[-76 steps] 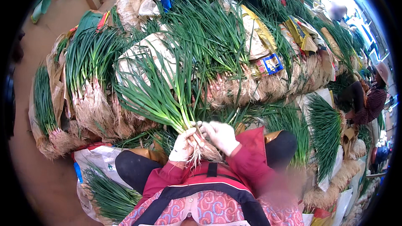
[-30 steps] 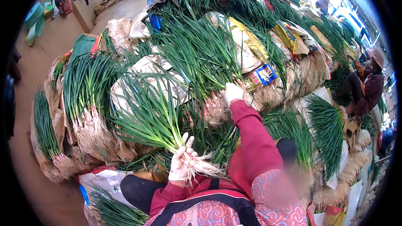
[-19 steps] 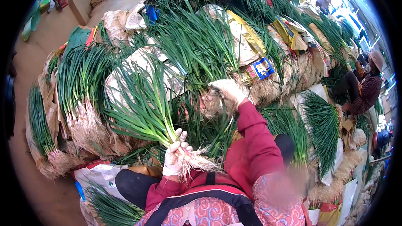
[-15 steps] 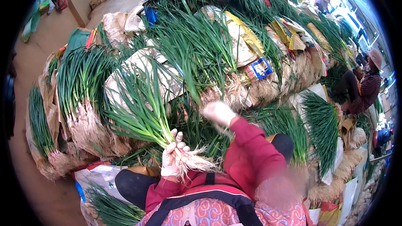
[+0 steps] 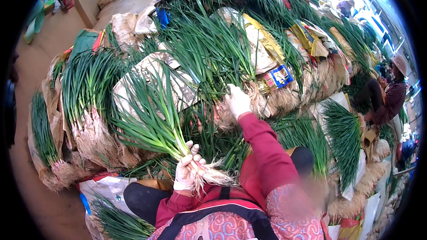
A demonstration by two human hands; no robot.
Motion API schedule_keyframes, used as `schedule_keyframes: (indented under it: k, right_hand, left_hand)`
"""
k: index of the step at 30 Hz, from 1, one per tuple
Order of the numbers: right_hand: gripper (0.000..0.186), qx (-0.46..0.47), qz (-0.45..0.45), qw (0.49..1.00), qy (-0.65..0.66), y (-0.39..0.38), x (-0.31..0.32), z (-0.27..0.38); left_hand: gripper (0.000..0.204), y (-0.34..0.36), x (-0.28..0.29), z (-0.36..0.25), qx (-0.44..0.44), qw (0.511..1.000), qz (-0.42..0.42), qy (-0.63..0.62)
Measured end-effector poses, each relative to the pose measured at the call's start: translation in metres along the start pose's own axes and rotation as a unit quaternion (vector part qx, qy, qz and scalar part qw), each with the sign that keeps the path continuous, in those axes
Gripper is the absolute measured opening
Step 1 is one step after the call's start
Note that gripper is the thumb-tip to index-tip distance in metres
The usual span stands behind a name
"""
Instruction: The person sorts and bunches green onions by hand, picking up stems from a large pile on the floor and organizing them into held bundles.
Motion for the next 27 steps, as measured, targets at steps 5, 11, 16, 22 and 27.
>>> schedule_keyframes:
  k: [5,11,16,22,27]
  right_hand:
    - [0.029,-0.041,0.102,0.992,-0.066,0.028,-0.024,-0.019]
    - [0.023,-0.109,0.169,0.944,0.262,0.013,-0.002,-0.029]
    - [0.027,-0.080,0.117,0.833,0.535,-0.015,0.030,0.003]
    - [0.015,-0.212,0.307,0.768,0.520,-0.070,0.015,0.043]
    - [0.027,0.037,0.197,0.948,0.246,-0.092,0.002,0.057]
  left_hand:
    - [0.052,0.000,0.006,-0.001,-0.010,1.000,-0.018,0.019]
    - [0.053,0.002,0.008,0.000,-0.014,0.998,-0.042,0.036]
    - [0.051,0.003,0.005,0.000,-0.017,0.999,-0.033,0.027]
    - [0.045,0.008,0.007,0.006,-0.010,0.992,-0.056,0.111]
    - [0.039,0.025,0.026,0.029,0.064,0.986,-0.090,0.121]
Point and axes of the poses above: each hand's wrist, its own y-axis towards the middle knuckle, its own x-axis out of the back of the hand, z = x × y, the point moved 3 cm from there along y, towards the middle knuckle, and after that the axes turned 6 degrees about y, right-handed, at the moved point
